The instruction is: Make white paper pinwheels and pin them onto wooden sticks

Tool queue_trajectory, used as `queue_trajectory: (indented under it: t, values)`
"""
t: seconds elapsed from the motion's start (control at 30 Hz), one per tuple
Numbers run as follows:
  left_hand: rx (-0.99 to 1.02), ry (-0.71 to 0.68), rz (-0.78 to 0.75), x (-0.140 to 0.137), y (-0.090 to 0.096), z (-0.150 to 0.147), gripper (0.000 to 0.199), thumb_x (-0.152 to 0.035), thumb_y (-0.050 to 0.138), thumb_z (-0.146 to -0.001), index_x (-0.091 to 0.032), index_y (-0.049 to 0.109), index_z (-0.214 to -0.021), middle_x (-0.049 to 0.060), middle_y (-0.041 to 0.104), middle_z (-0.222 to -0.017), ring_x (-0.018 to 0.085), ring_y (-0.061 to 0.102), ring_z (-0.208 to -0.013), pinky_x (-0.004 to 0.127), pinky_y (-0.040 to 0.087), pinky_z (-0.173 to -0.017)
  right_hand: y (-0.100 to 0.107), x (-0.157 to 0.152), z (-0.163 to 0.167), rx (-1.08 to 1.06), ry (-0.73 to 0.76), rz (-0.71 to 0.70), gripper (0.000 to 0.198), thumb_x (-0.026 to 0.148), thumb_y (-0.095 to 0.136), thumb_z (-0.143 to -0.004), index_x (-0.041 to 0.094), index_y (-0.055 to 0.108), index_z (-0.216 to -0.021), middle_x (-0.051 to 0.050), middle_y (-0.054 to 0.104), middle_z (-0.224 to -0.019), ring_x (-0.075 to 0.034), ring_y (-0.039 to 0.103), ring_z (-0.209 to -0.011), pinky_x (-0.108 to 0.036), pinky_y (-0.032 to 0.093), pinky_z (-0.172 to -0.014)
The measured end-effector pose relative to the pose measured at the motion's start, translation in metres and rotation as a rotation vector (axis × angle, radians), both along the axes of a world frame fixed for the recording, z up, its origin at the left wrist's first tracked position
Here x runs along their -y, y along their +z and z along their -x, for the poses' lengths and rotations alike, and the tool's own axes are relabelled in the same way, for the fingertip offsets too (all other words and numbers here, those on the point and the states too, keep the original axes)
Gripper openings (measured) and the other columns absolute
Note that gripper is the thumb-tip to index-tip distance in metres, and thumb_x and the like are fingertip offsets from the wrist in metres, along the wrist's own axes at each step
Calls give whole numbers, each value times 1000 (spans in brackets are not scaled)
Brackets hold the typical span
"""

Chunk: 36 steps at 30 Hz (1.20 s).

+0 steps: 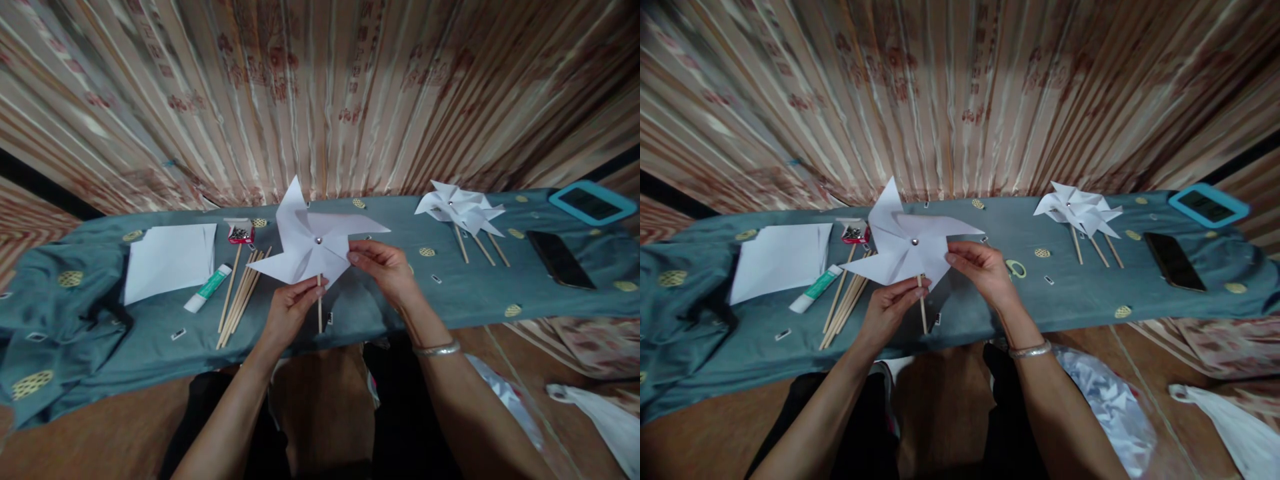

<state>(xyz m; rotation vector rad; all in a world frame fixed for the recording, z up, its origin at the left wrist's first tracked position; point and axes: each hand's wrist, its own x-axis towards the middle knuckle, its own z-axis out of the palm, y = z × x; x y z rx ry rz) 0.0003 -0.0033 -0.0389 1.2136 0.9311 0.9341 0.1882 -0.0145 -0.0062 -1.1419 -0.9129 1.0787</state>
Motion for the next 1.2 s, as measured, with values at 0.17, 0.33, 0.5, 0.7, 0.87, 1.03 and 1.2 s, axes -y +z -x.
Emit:
queue_trajectory:
  t: [0.17,0.33,0.5,0.7,0.87,1.03,1.2]
  values:
    - [-11,-4,-6,1,-2,-1,26,-36,76,-68,-17,79,-85,4,77,-86,21,68,-82,32,51,-83,4,1,-2,67,-79,-29,30,45,86,-58,25,76,-78,0,76,-81,-16,67,-77,-33,54,-78]
    - [12,2,9,2,-2,-2,26,-36,77,-66,-17,79,-84,5,77,-85,22,69,-83,33,52,-83,5,2,-3,57,-80,-20,31,46,86,-58,24,77,-78,-1,76,-80,-16,66,-76,-33,53,-76]
    - [30,-12,-11,1,-4,-3,27,-36,76,-68,-17,79,-87,6,78,-92,24,69,-91,37,51,-92,3,2,-1,-4,-51,-5,31,45,88,-55,25,78,-75,1,76,-78,-14,64,-72,-30,52,-74]
    - [13,-39,-66,1,4,-3,25,-37,71,-70,-16,79,-82,5,78,-85,24,70,-88,35,52,-88,0,3,5,-74,31,71,35,48,89,-51,24,78,-75,1,73,-73,-12,61,-64,-28,52,-67]
    - [-21,-22,-88,1,6,-2,27,-43,75,-67,-17,79,-75,4,76,-73,23,69,-76,33,53,-78,0,6,14,-140,128,146,34,48,89,-52,25,78,-74,3,72,-70,-11,62,-65,-26,54,-65]
    - [-24,8,-105,1,5,-1,27,-43,77,-66,-17,79,-76,3,76,-72,22,68,-74,31,53,-74,0,7,16,-147,168,155,33,48,88,-54,24,78,-75,4,71,-70,-9,61,-64,-23,54,-64]
    - [-9,-28,-71,1,2,1,26,-37,72,-72,-17,79,-86,4,78,-84,21,69,-81,30,52,-80,0,7,9,-109,124,149,32,48,88,-54,26,78,-75,4,70,-73,-9,59,-65,-22,53,-62]
